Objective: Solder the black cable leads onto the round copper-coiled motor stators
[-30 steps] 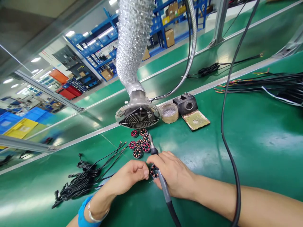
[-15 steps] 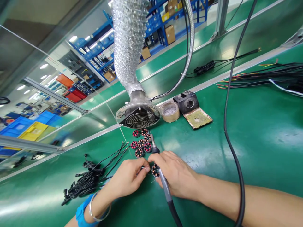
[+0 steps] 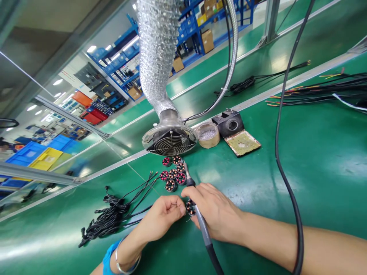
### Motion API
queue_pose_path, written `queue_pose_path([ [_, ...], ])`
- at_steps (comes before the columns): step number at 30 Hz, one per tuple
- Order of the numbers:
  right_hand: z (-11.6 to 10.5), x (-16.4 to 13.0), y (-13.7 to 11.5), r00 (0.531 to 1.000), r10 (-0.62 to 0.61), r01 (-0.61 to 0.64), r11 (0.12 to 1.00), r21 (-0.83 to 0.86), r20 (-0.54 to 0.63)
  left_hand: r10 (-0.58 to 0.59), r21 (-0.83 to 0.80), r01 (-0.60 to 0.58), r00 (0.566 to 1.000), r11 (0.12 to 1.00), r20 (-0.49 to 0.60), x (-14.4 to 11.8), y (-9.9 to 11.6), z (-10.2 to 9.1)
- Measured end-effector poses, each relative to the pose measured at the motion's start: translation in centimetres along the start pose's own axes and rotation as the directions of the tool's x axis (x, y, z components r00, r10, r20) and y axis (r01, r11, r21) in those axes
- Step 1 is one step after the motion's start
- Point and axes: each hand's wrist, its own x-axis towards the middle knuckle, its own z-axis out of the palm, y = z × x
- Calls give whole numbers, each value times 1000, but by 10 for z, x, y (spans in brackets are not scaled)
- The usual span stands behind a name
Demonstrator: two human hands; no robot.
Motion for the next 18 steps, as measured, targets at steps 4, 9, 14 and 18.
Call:
queue_pose_path([
  [4,-2,1,-1,1000,13,-14,1000,-13,-26,-8,-148,-2,998,989,-65,-1,-1,2],
  [9,3,-1,3,997,-31,28,999,-36,-75,-2,72,9,995,997,-95,-12,-12,10],
  [14,18,-15,24,994,-64,57,995,-79,-85,-40,83,43,998,996,-40,-15,-17,22],
  [18,27,-18,51,981,-39,20,994,-103,-190,30,248,-21,999,969,-32,-36,-4,-2],
])
